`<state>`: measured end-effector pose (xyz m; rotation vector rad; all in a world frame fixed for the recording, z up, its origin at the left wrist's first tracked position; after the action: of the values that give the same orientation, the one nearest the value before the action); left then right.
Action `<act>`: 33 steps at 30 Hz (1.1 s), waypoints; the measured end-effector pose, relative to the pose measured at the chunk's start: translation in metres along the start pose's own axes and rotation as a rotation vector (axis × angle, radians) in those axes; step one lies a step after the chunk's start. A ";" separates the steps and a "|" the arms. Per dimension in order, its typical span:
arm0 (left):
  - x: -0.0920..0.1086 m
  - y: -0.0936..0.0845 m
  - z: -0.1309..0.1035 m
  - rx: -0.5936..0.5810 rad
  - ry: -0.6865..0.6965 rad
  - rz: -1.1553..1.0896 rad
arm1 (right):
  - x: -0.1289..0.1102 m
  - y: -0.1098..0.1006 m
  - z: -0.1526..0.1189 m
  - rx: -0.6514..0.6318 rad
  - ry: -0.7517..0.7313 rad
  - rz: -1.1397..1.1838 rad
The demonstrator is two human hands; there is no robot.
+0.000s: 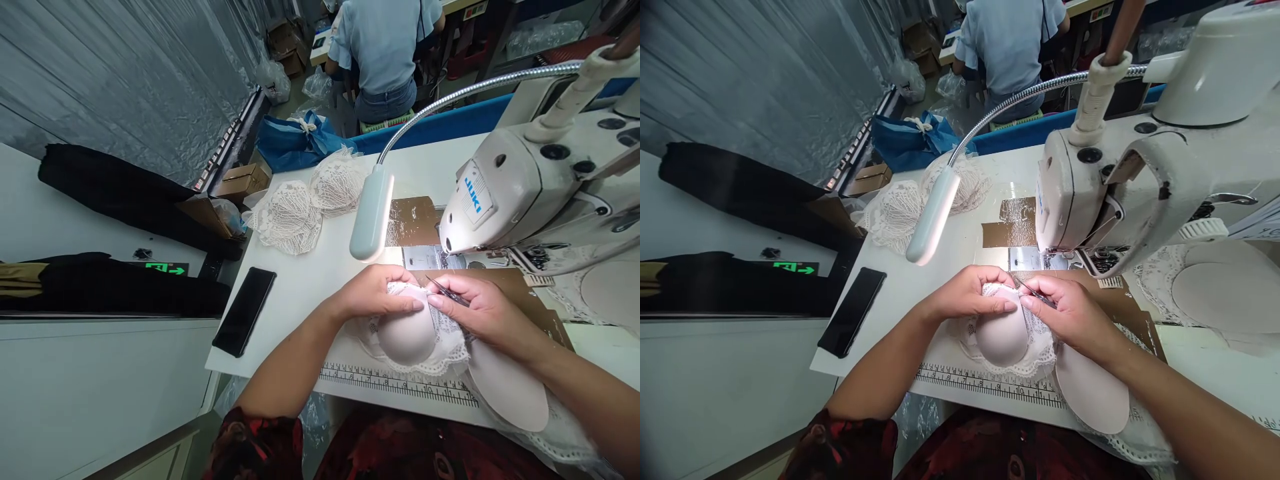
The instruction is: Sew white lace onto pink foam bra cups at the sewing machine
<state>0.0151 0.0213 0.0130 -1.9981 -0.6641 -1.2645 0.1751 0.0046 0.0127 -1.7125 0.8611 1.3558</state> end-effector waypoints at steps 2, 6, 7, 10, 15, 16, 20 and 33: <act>-0.001 0.004 0.001 -0.042 -0.018 -0.032 | 0.000 -0.001 -0.001 0.017 0.001 0.023; -0.002 0.007 0.001 -0.054 -0.050 -0.139 | 0.009 -0.009 -0.003 0.080 0.046 0.121; -0.002 0.008 0.001 -0.048 -0.058 -0.162 | 0.011 -0.011 -0.004 0.069 0.054 0.154; -0.002 0.008 0.002 -0.015 -0.067 -0.200 | 0.011 -0.017 -0.004 0.028 0.039 0.157; -0.005 0.008 0.004 0.045 -0.072 -0.247 | 0.002 -0.020 -0.002 0.028 0.013 -0.004; -0.006 0.009 0.005 0.050 -0.073 -0.259 | 0.001 -0.019 -0.001 0.029 0.003 -0.015; -0.006 0.013 0.006 0.026 -0.079 -0.276 | -0.001 -0.010 -0.001 0.003 -0.001 -0.021; -0.002 0.017 0.005 -0.053 -0.060 -0.228 | -0.004 -0.005 0.001 0.010 -0.056 -0.031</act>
<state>0.0291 0.0145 0.0053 -2.0553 -0.9170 -1.3704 0.1783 0.0086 0.0172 -1.6658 0.8056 1.3693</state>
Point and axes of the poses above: each hand's wrist, its own z-axis towards the middle knuckle, its own y-axis out of the palm, x = y × z, the point moved 6 cm from there along z, towards the middle knuckle, and after that the axes turned 9 degrees about z, right-handed, at the moved point
